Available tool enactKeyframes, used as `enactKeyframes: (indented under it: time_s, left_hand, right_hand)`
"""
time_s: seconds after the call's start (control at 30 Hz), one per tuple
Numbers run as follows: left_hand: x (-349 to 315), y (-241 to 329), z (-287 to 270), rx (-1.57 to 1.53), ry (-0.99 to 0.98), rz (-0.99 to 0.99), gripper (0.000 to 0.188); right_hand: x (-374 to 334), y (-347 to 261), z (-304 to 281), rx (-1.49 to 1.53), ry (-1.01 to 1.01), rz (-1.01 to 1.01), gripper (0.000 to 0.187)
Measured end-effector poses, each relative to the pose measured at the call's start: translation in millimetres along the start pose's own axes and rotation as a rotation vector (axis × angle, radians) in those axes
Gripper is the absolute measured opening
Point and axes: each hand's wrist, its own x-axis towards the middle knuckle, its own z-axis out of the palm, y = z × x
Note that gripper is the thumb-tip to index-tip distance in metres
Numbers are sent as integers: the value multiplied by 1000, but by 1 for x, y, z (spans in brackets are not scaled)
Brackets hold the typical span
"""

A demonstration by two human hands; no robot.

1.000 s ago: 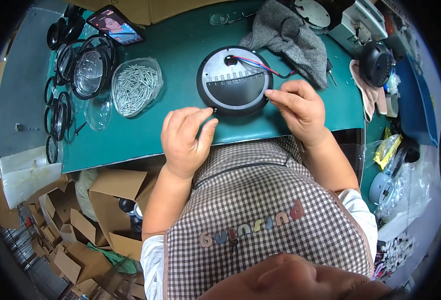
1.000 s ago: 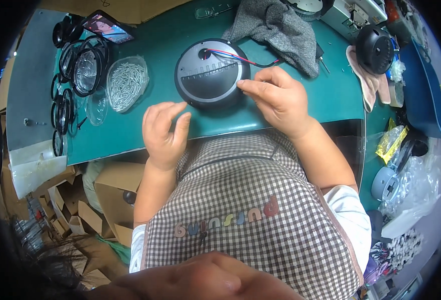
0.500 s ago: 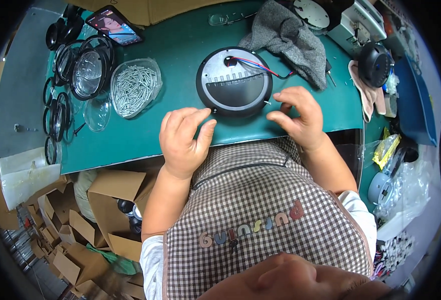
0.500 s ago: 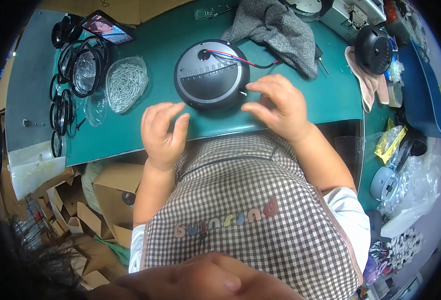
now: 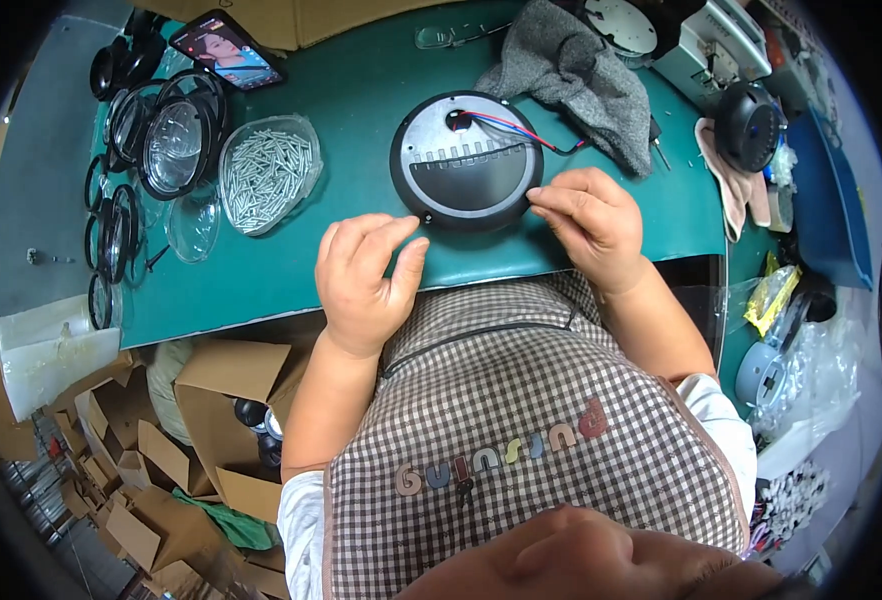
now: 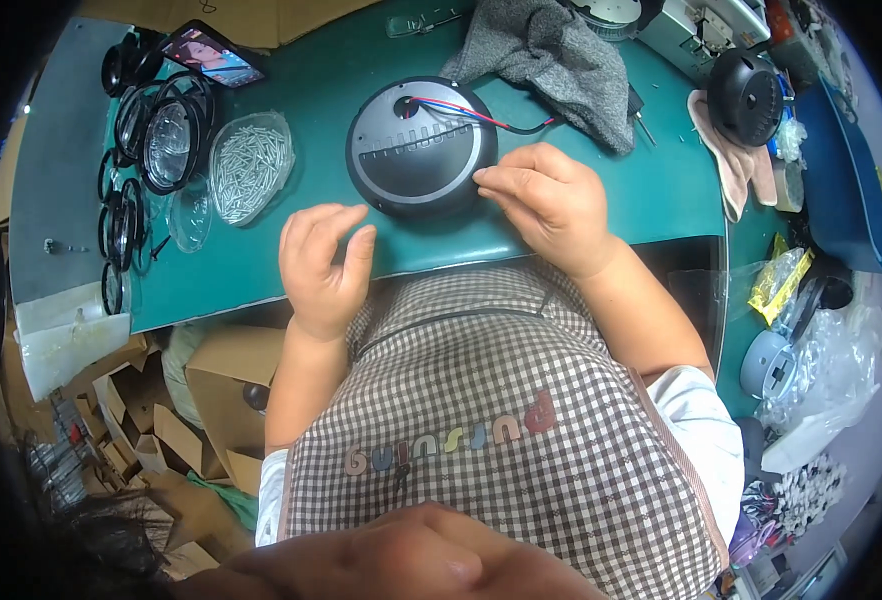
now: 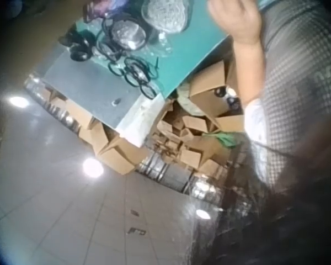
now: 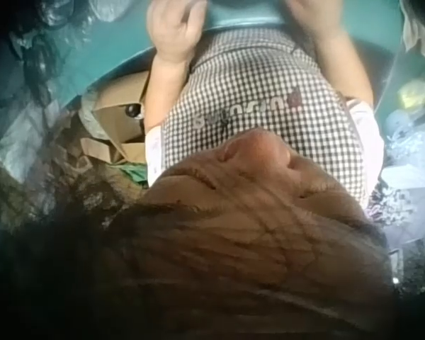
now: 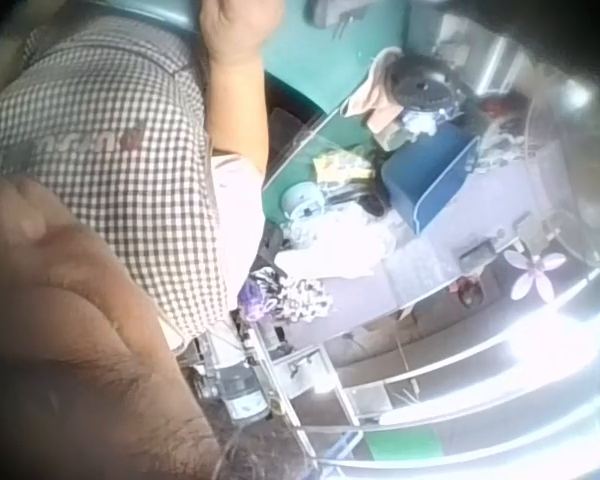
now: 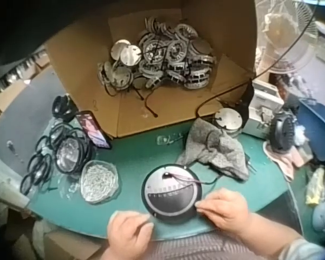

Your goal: The person assembles circular LED lights by placing internal electronic components into a lamp housing, attaching a plastic lens, and fastening it with screws using an electric screwdriver.

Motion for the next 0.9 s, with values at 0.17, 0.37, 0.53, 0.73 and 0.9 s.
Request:
enactKeyframes:
  time_s: [0.17,0.37,0.53,0.73,0.9]
  left_hand:
    - [0,-1,0,2,7,5,23]
    - [0,-2,0,-3,-1,-14,24]
    - [8,2,-1,-26,37,2,26]
    - [34,5,4,-24,37,116,33]
    - [51,14,17,-56,-53,209,42]
  right_hand:
    - [-4,2,0,40,44,29,29]
    - [-8,5,-7,38,37,71,29]
    - [22,18,-23,-205,162,3,20]
    - [74,55,-50,-343,77,302,20]
    - [102,66,-35,-259,-143,161,23]
